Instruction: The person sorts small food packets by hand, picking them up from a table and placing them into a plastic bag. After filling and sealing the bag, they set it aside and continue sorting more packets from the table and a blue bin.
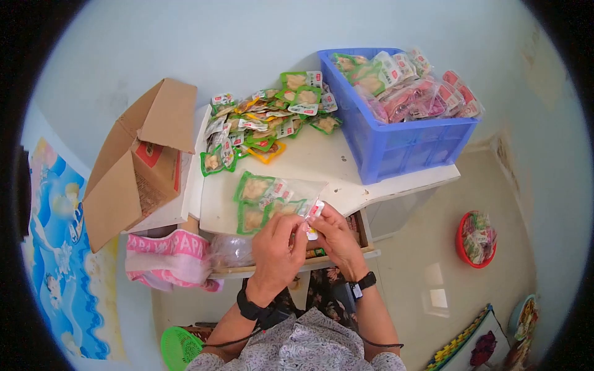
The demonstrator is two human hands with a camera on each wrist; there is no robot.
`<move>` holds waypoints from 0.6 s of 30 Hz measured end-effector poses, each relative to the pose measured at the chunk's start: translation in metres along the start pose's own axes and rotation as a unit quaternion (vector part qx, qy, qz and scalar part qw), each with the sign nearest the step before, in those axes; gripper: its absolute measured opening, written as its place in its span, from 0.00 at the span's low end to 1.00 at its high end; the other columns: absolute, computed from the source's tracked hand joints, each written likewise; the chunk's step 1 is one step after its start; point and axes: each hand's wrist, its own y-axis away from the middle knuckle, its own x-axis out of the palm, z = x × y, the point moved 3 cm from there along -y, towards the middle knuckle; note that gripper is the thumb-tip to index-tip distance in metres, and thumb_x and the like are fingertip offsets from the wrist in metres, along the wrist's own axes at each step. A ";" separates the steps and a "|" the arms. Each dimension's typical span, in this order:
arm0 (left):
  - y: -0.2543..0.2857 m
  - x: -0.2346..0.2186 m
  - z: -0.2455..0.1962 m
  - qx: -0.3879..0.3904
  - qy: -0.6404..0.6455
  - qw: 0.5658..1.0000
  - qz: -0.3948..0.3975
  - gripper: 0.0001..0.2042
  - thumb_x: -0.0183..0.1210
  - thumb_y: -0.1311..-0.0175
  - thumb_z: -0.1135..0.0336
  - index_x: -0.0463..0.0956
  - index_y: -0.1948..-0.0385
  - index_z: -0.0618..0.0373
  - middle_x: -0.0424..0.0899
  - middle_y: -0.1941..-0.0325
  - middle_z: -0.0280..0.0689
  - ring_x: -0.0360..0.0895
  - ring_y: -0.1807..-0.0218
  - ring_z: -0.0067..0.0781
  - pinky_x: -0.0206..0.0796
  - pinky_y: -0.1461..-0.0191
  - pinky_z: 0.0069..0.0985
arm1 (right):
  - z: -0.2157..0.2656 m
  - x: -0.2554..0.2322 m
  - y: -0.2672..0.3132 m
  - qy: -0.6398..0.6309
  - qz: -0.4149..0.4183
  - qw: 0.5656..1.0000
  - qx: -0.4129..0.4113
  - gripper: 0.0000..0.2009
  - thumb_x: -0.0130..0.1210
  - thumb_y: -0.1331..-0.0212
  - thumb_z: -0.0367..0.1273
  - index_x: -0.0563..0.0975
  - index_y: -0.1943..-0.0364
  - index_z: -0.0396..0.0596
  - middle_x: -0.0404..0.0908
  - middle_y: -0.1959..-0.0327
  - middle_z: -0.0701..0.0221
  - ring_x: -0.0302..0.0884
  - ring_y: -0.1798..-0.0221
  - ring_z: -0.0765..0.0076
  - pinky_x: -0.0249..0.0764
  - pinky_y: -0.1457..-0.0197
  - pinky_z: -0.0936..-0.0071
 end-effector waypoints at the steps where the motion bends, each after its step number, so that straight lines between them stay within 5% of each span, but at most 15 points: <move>1: 0.000 0.000 0.001 0.007 -0.001 1.000 -0.001 0.06 0.65 0.35 0.75 0.79 0.60 0.57 0.79 0.68 0.39 0.79 0.73 0.40 0.70 0.69 0.33 | -0.003 -0.005 -0.004 0.017 0.013 0.999 0.026 0.13 0.52 0.23 0.28 0.76 0.40 0.43 0.85 0.48 0.69 0.85 0.51 0.78 0.85 0.51 0.77; 5: 0.005 0.000 0.008 0.020 0.021 1.000 0.006 0.07 0.65 0.35 0.75 0.80 0.58 0.58 0.82 0.65 0.40 0.81 0.68 0.43 0.72 0.65 0.35 | 0.001 0.005 -0.013 0.086 0.025 0.991 0.099 0.12 0.55 0.27 0.26 0.79 0.42 0.45 0.85 0.51 0.72 0.84 0.56 0.80 0.83 0.52 0.76; 9: 0.004 -0.020 0.015 0.033 0.029 0.998 -0.052 0.10 0.64 0.34 0.74 0.79 0.53 0.61 0.84 0.55 0.47 0.82 0.55 0.49 0.74 0.52 0.40 | 0.019 0.019 -0.015 0.312 -0.022 0.950 0.009 0.07 0.60 0.29 0.29 0.81 0.51 0.43 0.85 0.63 0.74 0.80 0.62 0.81 0.77 0.58 0.79; 14: 0.023 -0.050 0.097 -0.128 -0.006 0.986 -0.103 0.24 0.61 0.26 0.67 0.67 0.32 0.66 0.74 0.31 0.54 0.77 0.35 0.49 0.69 0.32 0.40 | 0.006 0.006 -0.016 0.409 -0.074 0.906 -0.072 0.08 0.62 0.28 0.33 0.79 0.61 0.43 0.82 0.73 0.77 0.78 0.67 0.82 0.73 0.66 0.80; 18: 0.033 -0.049 0.129 -0.304 0.215 0.923 -0.103 0.32 0.57 0.21 0.64 0.55 0.22 0.66 0.64 0.21 0.54 0.73 0.30 0.45 0.67 0.27 0.37 | 0.005 0.036 -0.015 0.253 -0.095 0.963 -0.007 0.10 0.64 0.29 0.36 0.81 0.62 0.44 0.80 0.73 0.78 0.75 0.72 0.84 0.67 0.72 0.81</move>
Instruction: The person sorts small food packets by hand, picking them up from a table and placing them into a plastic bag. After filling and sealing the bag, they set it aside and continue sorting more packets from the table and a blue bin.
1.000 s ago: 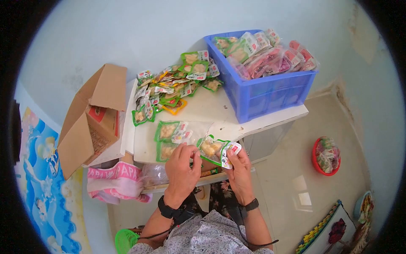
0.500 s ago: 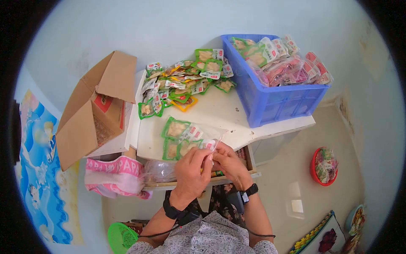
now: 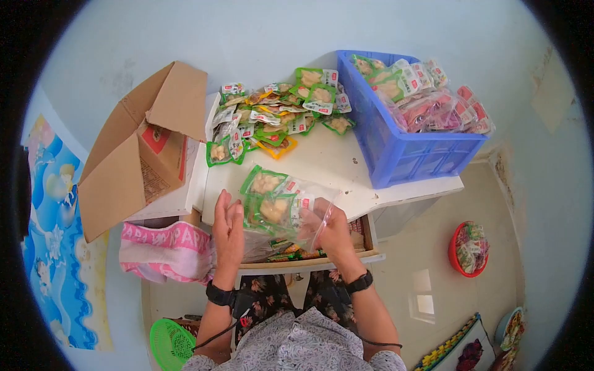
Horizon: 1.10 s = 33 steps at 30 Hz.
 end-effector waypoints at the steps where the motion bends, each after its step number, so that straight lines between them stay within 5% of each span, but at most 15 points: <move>1: 0.001 0.001 -0.001 -0.005 0.009 1.000 0.009 0.32 0.57 0.21 0.64 0.55 0.22 0.66 0.64 0.22 0.55 0.73 0.29 0.44 0.66 0.27 0.36 | -0.001 0.004 -0.003 0.000 0.016 1.000 0.003 0.10 0.64 0.29 0.37 0.81 0.61 0.44 0.80 0.73 0.77 0.75 0.72 0.84 0.68 0.72 0.80; 5: 0.009 0.010 -0.003 -0.005 0.015 0.999 0.031 0.34 0.60 0.23 0.63 0.55 0.22 0.66 0.65 0.23 0.57 0.72 0.28 0.43 0.66 0.27 0.34 | 0.005 0.019 -0.012 0.031 0.094 0.995 0.000 0.12 0.65 0.31 0.38 0.81 0.63 0.41 0.80 0.73 0.75 0.74 0.72 0.81 0.69 0.71 0.78; 8: 0.009 0.011 -0.002 0.015 -0.034 0.999 0.031 0.37 0.65 0.27 0.61 0.56 0.23 0.67 0.66 0.23 0.58 0.71 0.27 0.43 0.64 0.26 0.36 | -0.003 0.009 -0.028 0.214 0.063 0.966 -0.134 0.13 0.65 0.34 0.36 0.79 0.70 0.42 0.76 0.79 0.71 0.69 0.75 0.75 0.68 0.70 0.69; 11: 0.007 0.016 -0.010 0.038 -0.075 0.996 0.017 0.39 0.69 0.32 0.60 0.58 0.24 0.67 0.68 0.25 0.57 0.70 0.27 0.44 0.61 0.25 0.38 | -0.004 0.002 -0.037 0.262 0.084 0.951 -0.138 0.16 0.66 0.38 0.39 0.77 0.74 0.40 0.74 0.80 0.66 0.65 0.74 0.69 0.67 0.67 0.66; 14: 0.002 0.021 -0.011 0.065 -0.113 0.991 0.003 0.37 0.70 0.34 0.61 0.62 0.28 0.68 0.71 0.29 0.54 0.70 0.29 0.43 0.61 0.26 0.38 | 0.008 0.007 -0.040 0.349 0.082 0.927 -0.108 0.14 0.68 0.38 0.37 0.82 0.70 0.40 0.76 0.77 0.69 0.73 0.69 0.76 0.70 0.64 0.68; 17: -0.004 0.025 -0.003 0.068 -0.092 0.993 -0.017 0.35 0.71 0.35 0.62 0.65 0.31 0.67 0.73 0.33 0.50 0.70 0.32 0.42 0.62 0.27 0.37 | 0.008 0.009 -0.042 0.427 -0.001 0.891 -0.153 0.17 0.68 0.40 0.42 0.80 0.73 0.42 0.80 0.77 0.60 0.78 0.72 0.51 0.72 0.65 0.59; 20: -0.007 0.028 0.000 0.059 -0.062 0.996 -0.034 0.33 0.71 0.35 0.63 0.67 0.32 0.66 0.73 0.34 0.49 0.70 0.34 0.41 0.62 0.28 0.37 | 0.003 0.002 -0.042 0.389 -0.054 0.910 -0.130 0.15 0.68 0.40 0.41 0.82 0.69 0.43 0.83 0.73 0.58 0.82 0.67 0.47 0.75 0.62 0.57; 24: -0.007 0.029 0.002 0.065 -0.113 0.991 -0.021 0.33 0.70 0.35 0.61 0.67 0.31 0.64 0.71 0.32 0.51 0.69 0.31 0.46 0.60 0.26 0.39 | -0.005 -0.024 -0.038 0.293 -0.138 0.930 -0.170 0.13 0.67 0.37 0.39 0.83 0.63 0.42 0.86 0.67 0.58 0.85 0.65 0.51 0.77 0.60 0.57; 29: -0.004 0.029 -0.023 0.223 -0.287 0.931 -0.009 0.26 0.61 0.29 0.65 0.71 0.31 0.61 0.67 0.24 0.50 0.59 0.20 0.55 0.53 0.20 0.46 | 0.009 -0.051 -0.001 0.158 -0.249 0.938 -0.182 0.21 0.61 0.31 0.43 0.79 0.42 0.44 0.87 0.49 0.52 0.87 0.48 0.48 0.78 0.47 0.57; 33: 0.000 0.040 -0.016 0.270 -0.379 0.879 0.106 0.22 0.53 0.28 0.73 0.75 0.33 0.60 0.69 0.23 0.43 0.56 0.18 0.56 0.49 0.17 0.48 | 0.019 -0.036 0.012 0.299 -0.167 0.928 -0.148 0.43 0.59 0.32 0.53 0.56 0.19 0.49 0.79 0.36 0.41 0.78 0.33 0.38 0.73 0.32 0.56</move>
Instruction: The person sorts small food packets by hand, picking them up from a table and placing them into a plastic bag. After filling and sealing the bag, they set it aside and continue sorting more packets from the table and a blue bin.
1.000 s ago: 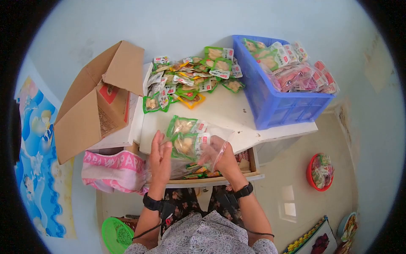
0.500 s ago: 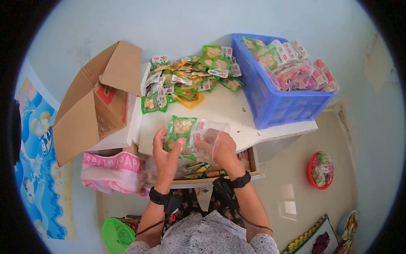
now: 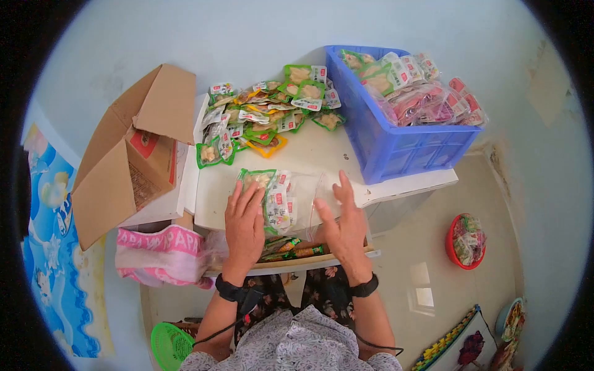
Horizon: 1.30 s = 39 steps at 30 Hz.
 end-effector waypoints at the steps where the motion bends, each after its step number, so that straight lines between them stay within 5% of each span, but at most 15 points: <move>1: 0.000 0.000 0.000 0.001 0.008 1.000 -0.006 0.22 0.53 0.29 0.73 0.76 0.34 0.59 0.71 0.23 0.43 0.57 0.18 0.55 0.50 0.17 0.48 | 0.006 0.004 0.001 0.023 -0.003 1.000 -0.009 0.44 0.61 0.33 0.53 0.56 0.19 0.49 0.81 0.38 0.43 0.80 0.36 0.40 0.74 0.34 0.56; 6: 0.005 -0.003 0.000 -0.004 0.061 0.998 -0.016 0.21 0.52 0.28 0.75 0.77 0.34 0.57 0.73 0.25 0.42 0.59 0.19 0.53 0.53 0.19 0.47 | 0.015 0.024 -0.006 0.009 0.040 0.999 0.023 0.47 0.68 0.37 0.39 0.52 0.18 0.50 0.87 0.57 0.59 0.86 0.57 0.57 0.79 0.48 0.65; 9: 0.009 -0.002 0.000 -0.012 0.072 0.997 -0.029 0.20 0.52 0.27 0.74 0.77 0.35 0.57 0.72 0.24 0.43 0.59 0.19 0.53 0.54 0.19 0.47 | -0.004 0.036 -0.023 -0.160 0.063 0.985 0.006 0.45 0.67 0.40 0.25 0.55 0.18 0.50 0.83 0.68 0.69 0.79 0.67 0.69 0.77 0.57 0.72; 12: 0.012 -0.001 -0.002 -0.037 0.074 0.996 -0.044 0.21 0.51 0.25 0.73 0.73 0.32 0.60 0.71 0.24 0.45 0.60 0.19 0.54 0.52 0.19 0.48 | 0.027 0.032 -0.039 -0.092 0.019 0.991 -0.099 0.42 0.62 0.40 0.18 0.60 0.19 0.53 0.82 0.70 0.69 0.78 0.67 0.71 0.76 0.60 0.74; 18: 0.021 -0.010 -0.006 -0.077 0.149 0.982 -0.085 0.32 0.57 0.26 0.66 0.58 0.23 0.66 0.63 0.21 0.55 0.58 0.19 0.60 0.51 0.19 0.48 | 0.128 0.036 -0.071 -0.015 0.041 0.965 -0.258 0.38 0.60 0.38 0.19 0.67 0.22 0.58 0.82 0.68 0.68 0.79 0.66 0.69 0.77 0.56 0.69; 21: 0.026 -0.017 -0.001 -0.094 0.180 0.974 -0.102 0.40 0.64 0.31 0.65 0.52 0.21 0.66 0.60 0.20 0.57 0.57 0.18 0.59 0.50 0.18 0.45 | 0.168 0.034 -0.078 0.034 0.072 0.939 -0.335 0.36 0.61 0.38 0.16 0.69 0.24 0.53 0.86 0.53 0.72 0.79 0.57 0.78 0.76 0.52 0.76; 22: 0.026 -0.021 0.001 -0.106 0.188 0.970 -0.113 0.42 0.67 0.33 0.65 0.51 0.21 0.66 0.60 0.20 0.57 0.57 0.19 0.59 0.51 0.18 0.45 | 0.177 0.035 -0.078 0.018 0.066 0.924 -0.375 0.36 0.61 0.38 0.20 0.70 0.24 0.61 0.82 0.63 0.65 0.80 0.60 0.59 0.78 0.55 0.63; 25: 0.024 -0.032 0.009 -0.123 0.194 0.965 -0.128 0.51 0.73 0.41 0.64 0.47 0.20 0.65 0.60 0.19 0.57 0.57 0.18 0.57 0.52 0.18 0.44 | 0.188 0.033 -0.078 0.081 0.066 0.893 -0.437 0.36 0.61 0.40 0.19 0.72 0.26 0.61 0.82 0.63 0.64 0.81 0.59 0.58 0.79 0.54 0.63; 32: 0.006 -0.033 0.022 -0.103 0.327 0.934 -0.103 0.58 0.79 0.47 0.63 0.44 0.19 0.63 0.61 0.19 0.54 0.64 0.21 0.48 0.58 0.20 0.41 | 0.188 0.029 -0.074 0.058 0.108 0.893 -0.433 0.35 0.62 0.42 0.19 0.75 0.28 0.61 0.83 0.62 0.69 0.80 0.55 0.60 0.78 0.52 0.63; 39: -0.012 -0.017 0.032 -0.112 0.478 0.871 -0.017 0.46 0.77 0.42 0.68 0.56 0.24 0.61 0.73 0.28 0.47 0.74 0.30 0.35 0.67 0.27 0.35 | 0.188 0.022 -0.068 0.057 0.119 0.890 -0.436 0.33 0.63 0.42 0.21 0.77 0.30 0.59 0.85 0.59 0.69 0.79 0.51 0.59 0.78 0.47 0.62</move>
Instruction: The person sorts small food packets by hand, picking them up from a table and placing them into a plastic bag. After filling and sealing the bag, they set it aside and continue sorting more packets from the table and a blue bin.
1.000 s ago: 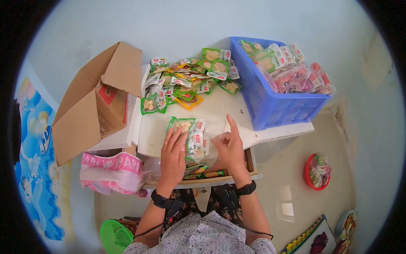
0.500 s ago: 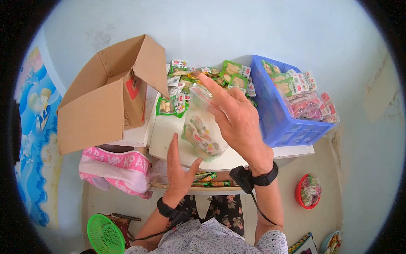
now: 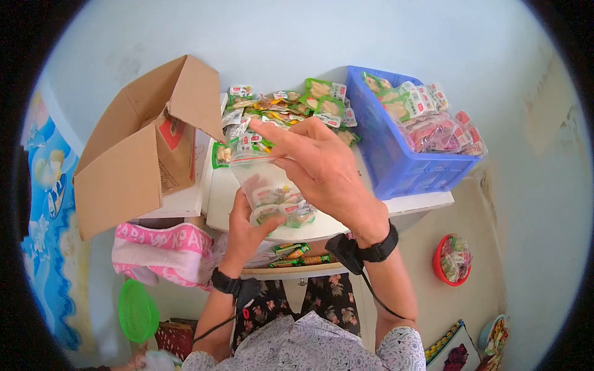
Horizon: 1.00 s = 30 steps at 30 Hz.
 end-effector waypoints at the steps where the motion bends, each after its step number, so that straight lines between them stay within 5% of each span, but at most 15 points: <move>1: -0.002 0.002 0.002 -0.023 0.029 0.999 0.007 0.42 0.76 0.41 0.67 0.61 0.26 0.62 0.77 0.32 0.46 0.76 0.32 0.34 0.68 0.29 0.34 | -0.002 0.001 0.002 -0.007 -0.002 1.000 0.006 0.32 0.64 0.42 0.21 0.77 0.30 0.58 0.86 0.57 0.68 0.79 0.50 0.58 0.78 0.46 0.62; 4: -0.006 0.002 0.010 -0.057 0.044 0.997 0.014 0.33 0.75 0.39 0.67 0.70 0.33 0.63 0.84 0.40 0.43 0.81 0.39 0.31 0.72 0.34 0.31 | -0.011 -0.011 0.018 0.054 -0.090 0.994 -0.040 0.37 0.69 0.45 0.25 0.72 0.26 0.52 0.85 0.42 0.64 0.79 0.39 0.57 0.76 0.36 0.61; 7: -0.007 0.002 0.018 -0.067 0.058 0.996 0.002 0.26 0.73 0.37 0.68 0.75 0.39 0.63 0.87 0.44 0.40 0.83 0.44 0.28 0.75 0.39 0.29 | -0.031 -0.015 0.056 -0.061 -0.156 0.979 0.117 0.45 0.73 0.45 0.29 0.62 0.21 0.47 0.76 0.27 0.63 0.69 0.24 0.58 0.67 0.25 0.56; 10: -0.007 0.004 0.014 -0.076 0.092 0.993 -0.005 0.21 0.73 0.37 0.69 0.79 0.44 0.63 0.89 0.48 0.38 0.84 0.47 0.25 0.76 0.41 0.27 | -0.066 0.007 0.097 -0.185 -0.116 0.949 0.228 0.52 0.77 0.48 0.30 0.57 0.19 0.47 0.72 0.25 0.61 0.65 0.21 0.58 0.68 0.24 0.55; 14: -0.007 0.012 0.011 -0.060 0.097 0.993 -0.009 0.16 0.73 0.36 0.69 0.82 0.49 0.63 0.90 0.52 0.35 0.84 0.51 0.21 0.77 0.45 0.24 | -0.086 0.060 0.130 -0.310 -0.026 0.906 0.287 0.49 0.76 0.46 0.28 0.59 0.20 0.47 0.80 0.34 0.66 0.78 0.33 0.66 0.72 0.29 0.66; 15: -0.007 0.013 0.011 -0.053 0.086 0.995 -0.016 0.16 0.73 0.37 0.69 0.82 0.49 0.62 0.90 0.53 0.35 0.84 0.52 0.21 0.77 0.46 0.24 | -0.078 0.061 0.122 -0.324 -0.035 0.895 0.304 0.42 0.74 0.43 0.26 0.65 0.23 0.47 0.86 0.45 0.70 0.81 0.43 0.73 0.75 0.34 0.71; 18: -0.008 0.013 0.009 -0.039 0.082 0.995 -0.032 0.16 0.74 0.37 0.69 0.83 0.50 0.61 0.90 0.57 0.34 0.84 0.56 0.20 0.78 0.50 0.24 | -0.068 0.050 0.108 -0.274 -0.048 0.907 0.317 0.35 0.72 0.41 0.26 0.72 0.28 0.46 0.87 0.54 0.72 0.82 0.48 0.75 0.78 0.40 0.72; 21: -0.011 0.013 0.003 -0.026 0.067 0.997 -0.030 0.16 0.74 0.38 0.68 0.83 0.51 0.60 0.89 0.60 0.32 0.83 0.58 0.19 0.77 0.52 0.25 | -0.064 0.040 0.105 -0.226 -0.068 0.937 0.257 0.30 0.71 0.39 0.26 0.76 0.31 0.45 0.88 0.57 0.72 0.83 0.51 0.76 0.80 0.45 0.72; 26: -0.012 0.014 0.023 0.009 0.064 0.998 0.007 0.19 0.74 0.37 0.62 0.82 0.48 0.57 0.87 0.53 0.31 0.81 0.51 0.21 0.74 0.44 0.26 | -0.081 0.052 0.129 -0.270 -0.086 0.892 0.353 0.31 0.71 0.40 0.26 0.75 0.31 0.39 0.87 0.52 0.69 0.83 0.51 0.74 0.80 0.47 0.73; 30: -0.007 0.017 0.018 0.045 0.069 0.997 0.003 0.20 0.74 0.38 0.63 0.81 0.47 0.60 0.87 0.54 0.35 0.82 0.51 0.24 0.74 0.43 0.28 | -0.092 0.064 0.142 -0.343 -0.127 0.873 0.324 0.27 0.68 0.40 0.23 0.76 0.34 0.38 0.85 0.45 0.64 0.83 0.47 0.68 0.79 0.43 0.72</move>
